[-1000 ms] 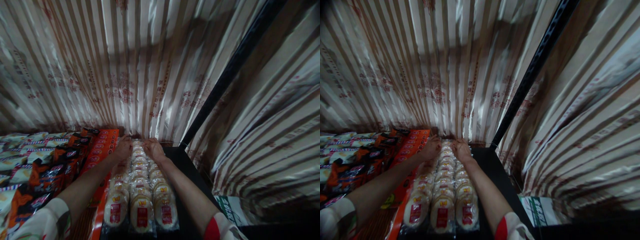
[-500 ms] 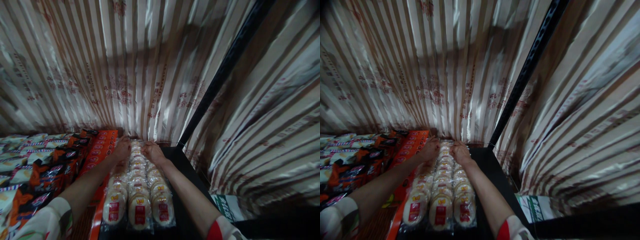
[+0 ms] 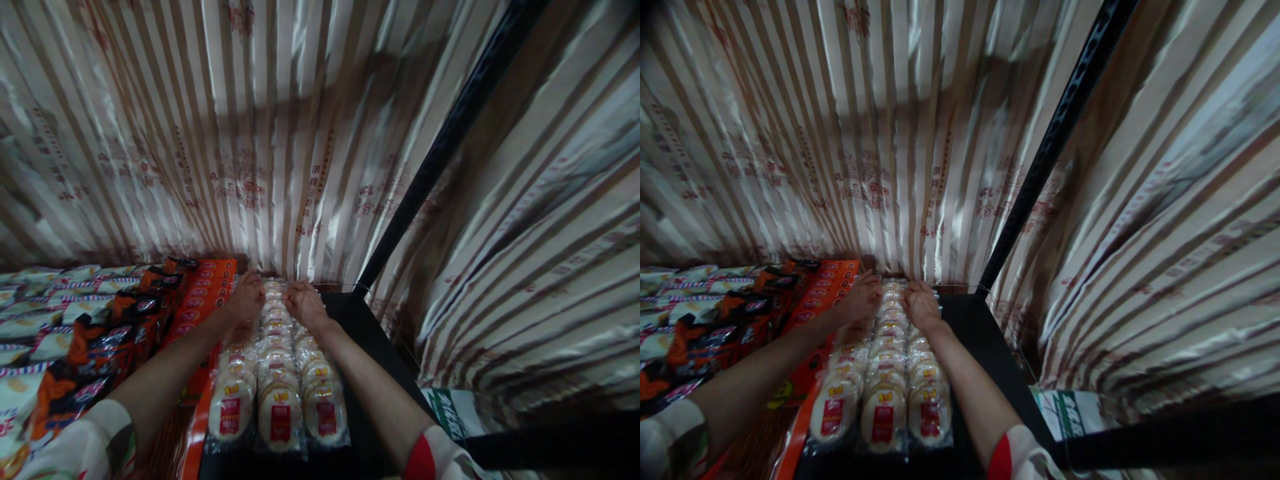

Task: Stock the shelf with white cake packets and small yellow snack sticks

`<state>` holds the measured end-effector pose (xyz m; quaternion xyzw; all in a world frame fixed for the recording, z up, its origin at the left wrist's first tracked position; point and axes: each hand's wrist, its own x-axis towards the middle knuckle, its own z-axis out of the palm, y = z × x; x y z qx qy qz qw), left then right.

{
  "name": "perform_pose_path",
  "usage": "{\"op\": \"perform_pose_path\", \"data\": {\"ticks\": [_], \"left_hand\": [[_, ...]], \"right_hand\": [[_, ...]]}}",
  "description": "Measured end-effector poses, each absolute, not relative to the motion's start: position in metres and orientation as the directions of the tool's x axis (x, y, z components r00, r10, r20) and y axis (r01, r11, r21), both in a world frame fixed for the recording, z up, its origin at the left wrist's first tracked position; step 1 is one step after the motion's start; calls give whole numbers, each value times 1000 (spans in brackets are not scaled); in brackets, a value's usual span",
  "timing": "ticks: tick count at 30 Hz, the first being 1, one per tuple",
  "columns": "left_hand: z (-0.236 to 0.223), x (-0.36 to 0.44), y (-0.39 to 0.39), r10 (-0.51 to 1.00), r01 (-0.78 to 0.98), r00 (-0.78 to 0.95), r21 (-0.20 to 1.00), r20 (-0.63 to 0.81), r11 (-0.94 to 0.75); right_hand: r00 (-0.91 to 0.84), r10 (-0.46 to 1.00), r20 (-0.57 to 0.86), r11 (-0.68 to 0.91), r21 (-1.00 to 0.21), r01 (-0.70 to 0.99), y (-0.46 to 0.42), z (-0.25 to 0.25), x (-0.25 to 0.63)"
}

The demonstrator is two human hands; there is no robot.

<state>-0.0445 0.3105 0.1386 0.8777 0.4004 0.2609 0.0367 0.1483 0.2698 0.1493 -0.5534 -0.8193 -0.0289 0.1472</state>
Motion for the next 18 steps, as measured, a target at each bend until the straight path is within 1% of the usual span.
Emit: {"op": "perform_pose_path", "data": {"ticks": [4,10,13,18], "left_hand": [[137,-47,308,726,681,570,274,383,-679],[135,-46,307,744,682,557,307,369,-663],[137,-43,305,754,699,548,298,362,-650],[141,-39,300,757,723,530,263,384,-639]], "right_hand": [[-296,907,299,346,-132,929,271,147,147],[-293,910,294,348,-156,924,272,143,146],[-279,908,313,349,-193,917,272,144,147],[-324,859,396,429,-212,878,268,144,153]]}}
